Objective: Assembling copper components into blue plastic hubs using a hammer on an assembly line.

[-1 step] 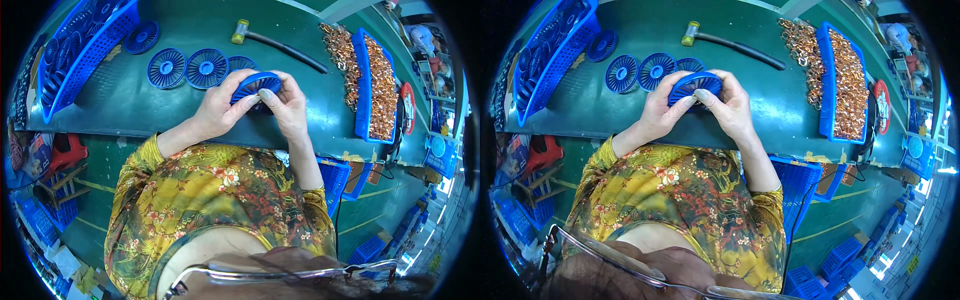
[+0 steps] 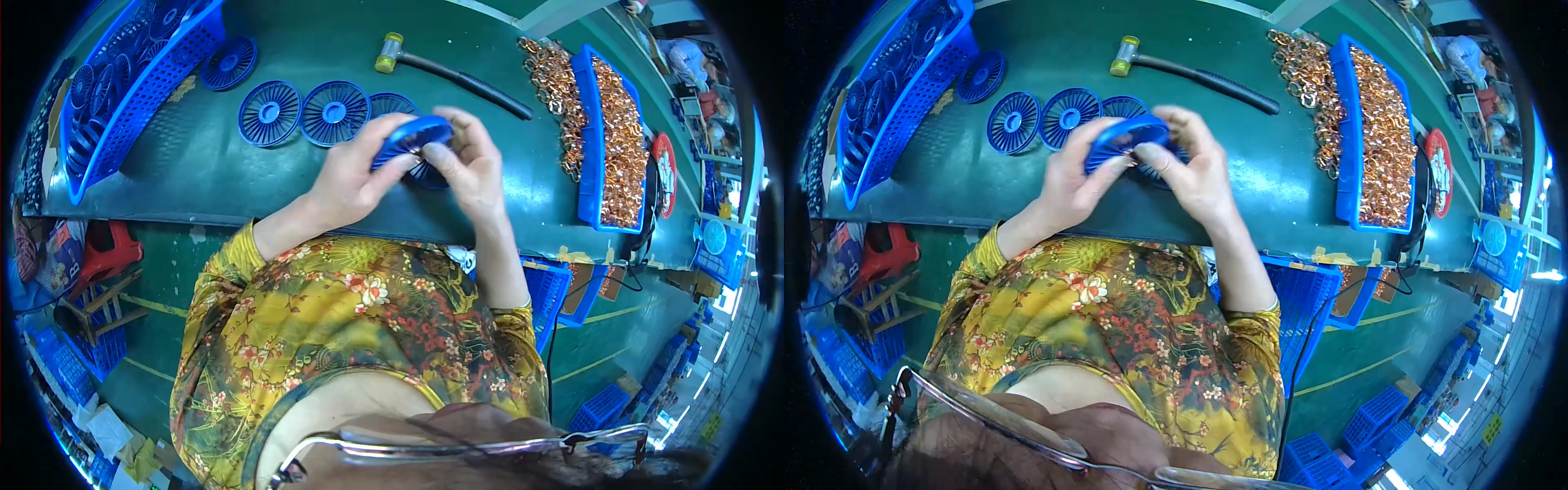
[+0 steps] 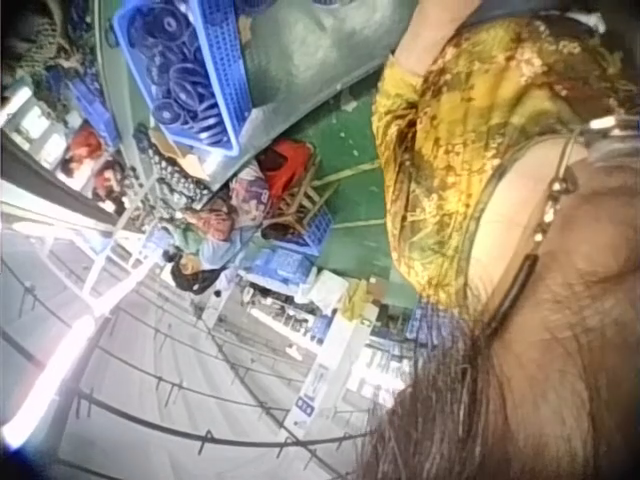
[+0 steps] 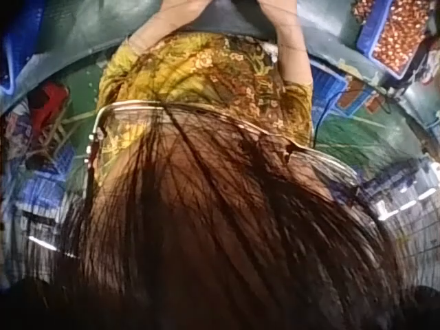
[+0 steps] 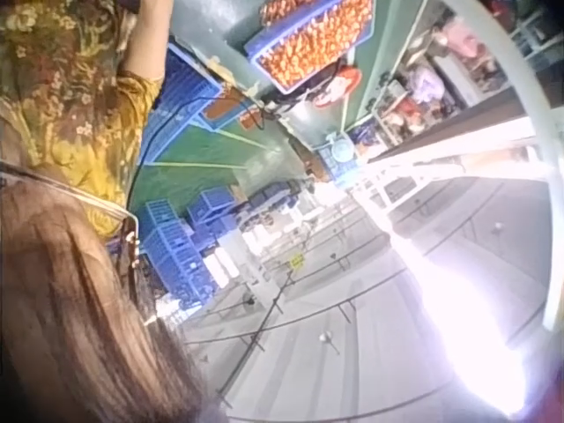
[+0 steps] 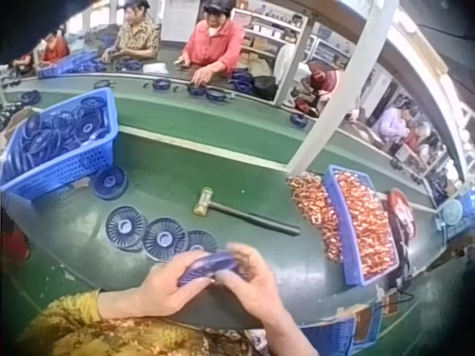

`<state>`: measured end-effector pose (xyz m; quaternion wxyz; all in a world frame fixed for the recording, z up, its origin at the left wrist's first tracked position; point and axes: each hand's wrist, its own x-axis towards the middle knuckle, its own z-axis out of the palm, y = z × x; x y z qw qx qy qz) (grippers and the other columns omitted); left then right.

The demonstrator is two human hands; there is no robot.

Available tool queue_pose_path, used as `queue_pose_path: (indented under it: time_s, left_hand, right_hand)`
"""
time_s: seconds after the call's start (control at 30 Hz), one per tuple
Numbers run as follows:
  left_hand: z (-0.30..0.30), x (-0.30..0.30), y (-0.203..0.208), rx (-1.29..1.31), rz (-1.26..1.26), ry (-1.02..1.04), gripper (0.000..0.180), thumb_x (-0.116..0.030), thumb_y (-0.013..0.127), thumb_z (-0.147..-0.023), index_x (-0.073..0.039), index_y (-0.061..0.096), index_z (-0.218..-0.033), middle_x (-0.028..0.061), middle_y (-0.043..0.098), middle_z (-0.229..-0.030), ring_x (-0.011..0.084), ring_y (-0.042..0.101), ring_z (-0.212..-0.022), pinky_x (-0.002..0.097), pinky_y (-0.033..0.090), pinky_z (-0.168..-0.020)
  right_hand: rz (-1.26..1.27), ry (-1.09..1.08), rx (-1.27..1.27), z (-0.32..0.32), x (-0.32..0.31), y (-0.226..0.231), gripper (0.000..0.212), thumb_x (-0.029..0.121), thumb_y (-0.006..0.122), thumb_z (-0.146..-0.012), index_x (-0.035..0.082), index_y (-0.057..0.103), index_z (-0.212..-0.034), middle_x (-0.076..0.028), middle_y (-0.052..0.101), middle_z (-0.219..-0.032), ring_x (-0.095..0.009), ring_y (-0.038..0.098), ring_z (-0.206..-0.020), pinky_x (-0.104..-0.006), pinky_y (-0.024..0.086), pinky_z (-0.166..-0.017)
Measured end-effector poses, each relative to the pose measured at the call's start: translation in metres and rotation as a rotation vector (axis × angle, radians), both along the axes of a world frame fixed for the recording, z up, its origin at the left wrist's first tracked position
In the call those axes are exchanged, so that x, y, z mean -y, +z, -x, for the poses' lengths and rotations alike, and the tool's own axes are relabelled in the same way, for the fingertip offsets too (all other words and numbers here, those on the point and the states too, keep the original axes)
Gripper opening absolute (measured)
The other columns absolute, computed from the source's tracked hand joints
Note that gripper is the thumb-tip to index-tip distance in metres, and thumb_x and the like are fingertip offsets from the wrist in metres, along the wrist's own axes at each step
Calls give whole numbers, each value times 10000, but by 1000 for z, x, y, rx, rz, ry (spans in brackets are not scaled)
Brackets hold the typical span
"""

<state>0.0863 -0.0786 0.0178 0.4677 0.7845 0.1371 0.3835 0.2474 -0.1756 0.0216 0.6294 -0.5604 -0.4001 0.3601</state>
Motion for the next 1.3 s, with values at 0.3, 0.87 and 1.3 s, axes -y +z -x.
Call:
queue_pose_path:
  time_s: [0.3,0.87,1.3]
  left_hand:
    - [73,-80,-12,-12,-400,788,304,-20,607,-889,-31,583,-1192,135,658,-1087,234,652,-955,322,500,-843]
    - [67,-175,-14,-1022,-626,821,416,-406,641,-833,-72,577,-1074,193,663,-872,352,659,-836,464,546,-707]
    - [17,-43,30,-55,43,423,194,-146,642,-903,-33,602,-1056,16,615,-861,86,549,-773,244,461,-695]
  right_hand:
    - [745,-712,1289,-187,18,-24,376,327,627,-870,52,587,-1125,-213,613,-1055,-383,580,-1013,-477,484,-837]
    - [399,-539,1487,-117,69,-37,188,117,573,-902,35,652,-1051,-140,668,-1077,-290,652,-976,-371,536,-825]
    - [-232,-523,1193,-50,44,8,176,3,762,-723,49,678,-870,-74,634,-821,-227,596,-758,-324,467,-665]
